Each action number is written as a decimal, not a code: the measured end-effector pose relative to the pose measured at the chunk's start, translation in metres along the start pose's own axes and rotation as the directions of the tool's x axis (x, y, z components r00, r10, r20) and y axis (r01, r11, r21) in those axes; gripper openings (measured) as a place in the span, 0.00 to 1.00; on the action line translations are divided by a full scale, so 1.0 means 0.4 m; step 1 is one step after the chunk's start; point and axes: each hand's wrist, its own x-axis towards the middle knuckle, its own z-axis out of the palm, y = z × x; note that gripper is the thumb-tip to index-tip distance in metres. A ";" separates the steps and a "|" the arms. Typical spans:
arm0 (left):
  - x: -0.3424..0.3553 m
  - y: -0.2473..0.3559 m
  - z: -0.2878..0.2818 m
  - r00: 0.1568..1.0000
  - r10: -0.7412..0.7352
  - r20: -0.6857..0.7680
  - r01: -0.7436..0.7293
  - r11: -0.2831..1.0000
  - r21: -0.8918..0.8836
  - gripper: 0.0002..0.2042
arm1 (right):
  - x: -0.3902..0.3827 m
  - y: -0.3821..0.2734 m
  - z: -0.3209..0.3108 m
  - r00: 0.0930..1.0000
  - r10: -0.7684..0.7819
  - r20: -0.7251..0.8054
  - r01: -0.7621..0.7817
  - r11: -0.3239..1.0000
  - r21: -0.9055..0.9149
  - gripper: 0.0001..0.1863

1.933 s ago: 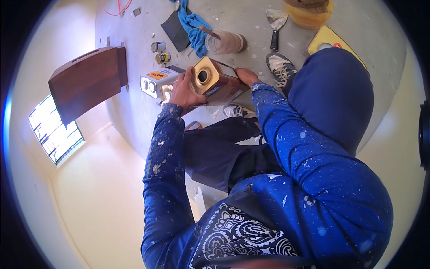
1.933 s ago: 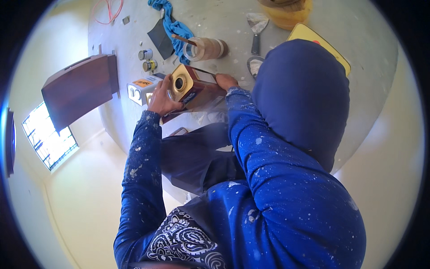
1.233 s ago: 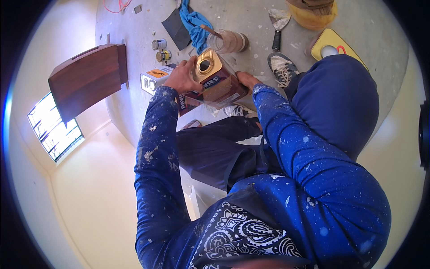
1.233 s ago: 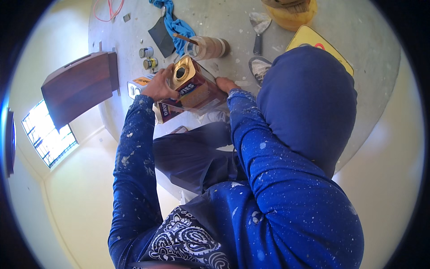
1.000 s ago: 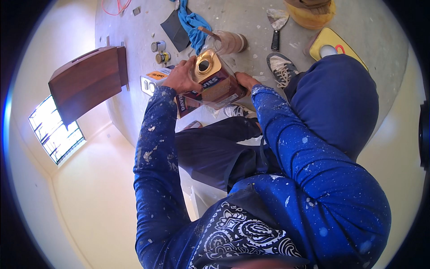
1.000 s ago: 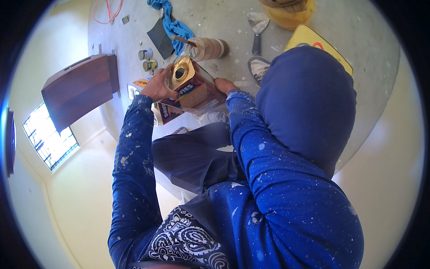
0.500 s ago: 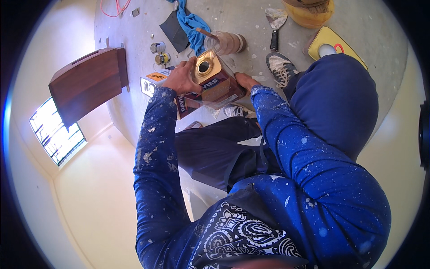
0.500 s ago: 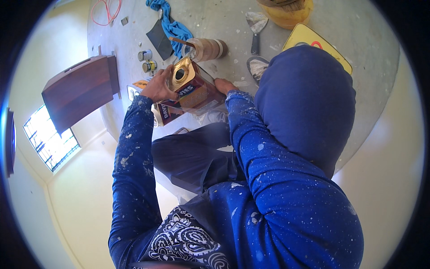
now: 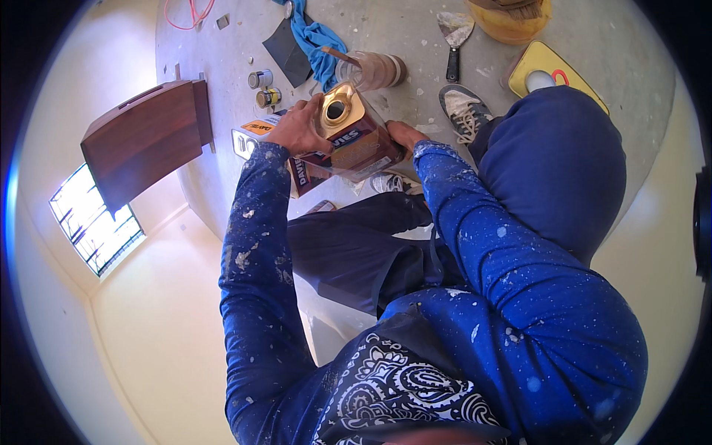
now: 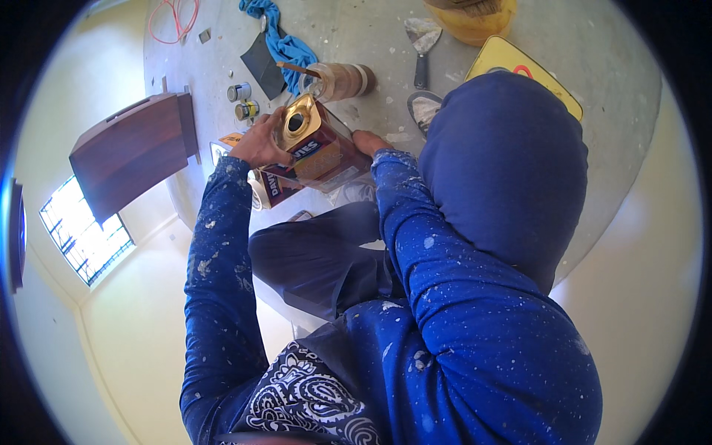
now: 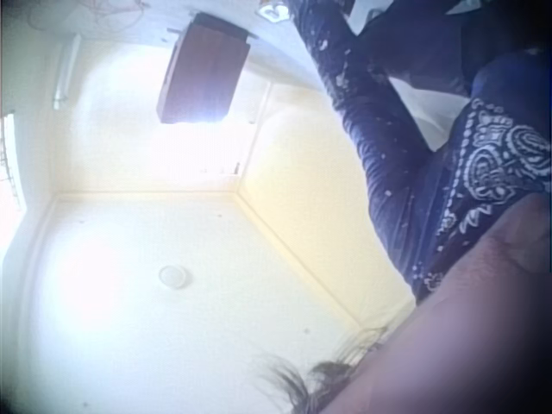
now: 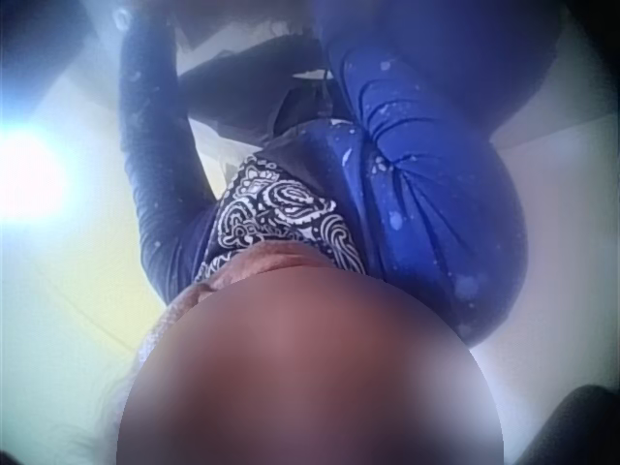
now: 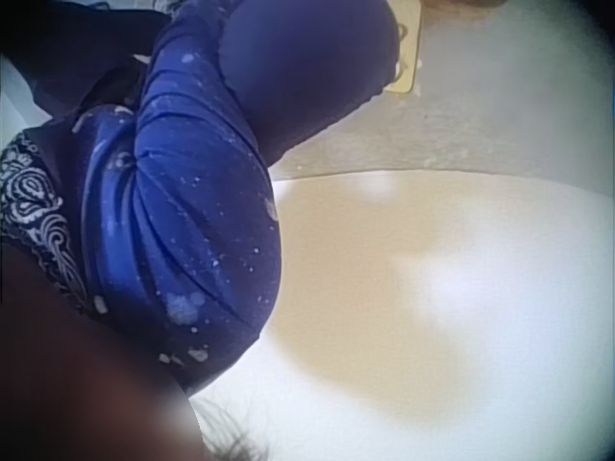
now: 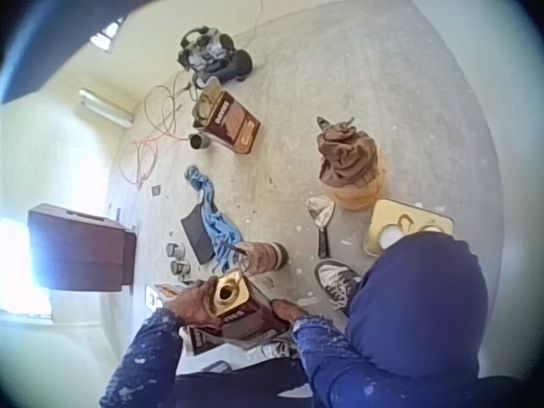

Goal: The person sits on the floor and pours liquid from two different metal paint cans into a plastic container. They stir the mixture with a stick, then use a sanding block to rub the surface of a wooden cabinet.

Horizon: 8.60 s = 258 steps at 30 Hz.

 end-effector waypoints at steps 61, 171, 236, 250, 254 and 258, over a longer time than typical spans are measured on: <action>-0.026 0.006 0.008 0.998 -0.029 0.063 0.030 1.000 -0.008 0.62 | 0.040 0.055 0.037 0.997 -0.020 0.080 0.017 0.999 0.042 0.27; -0.066 -0.040 0.150 0.983 0.070 -0.172 -0.076 0.997 -0.030 0.58 | 0.042 0.054 0.011 0.947 -0.177 -0.268 0.113 0.965 -0.239 0.26; -0.338 -0.085 0.816 0.851 -0.444 -0.281 0.352 0.878 -0.323 0.65 | -0.089 -0.101 0.207 0.992 -0.093 0.089 -0.009 0.639 0.769 0.26; -0.352 -0.035 0.821 0.848 -0.364 -0.385 0.292 0.927 -0.234 0.64 | -0.243 -0.082 0.176 0.876 -0.467 0.120 -0.139 -0.483 -0.865 0.22; -0.365 -0.066 0.827 0.868 -0.302 -0.395 0.213 0.944 -0.253 0.65 | -0.229 -0.085 0.195 0.866 -0.483 0.133 -0.128 -0.469 -0.874 0.26; -0.363 -0.108 0.810 0.861 -0.302 -0.410 0.169 0.929 -0.329 0.65 | -0.214 -0.113 0.216 0.843 -0.528 0.102 -0.147 -0.409 -0.901 0.30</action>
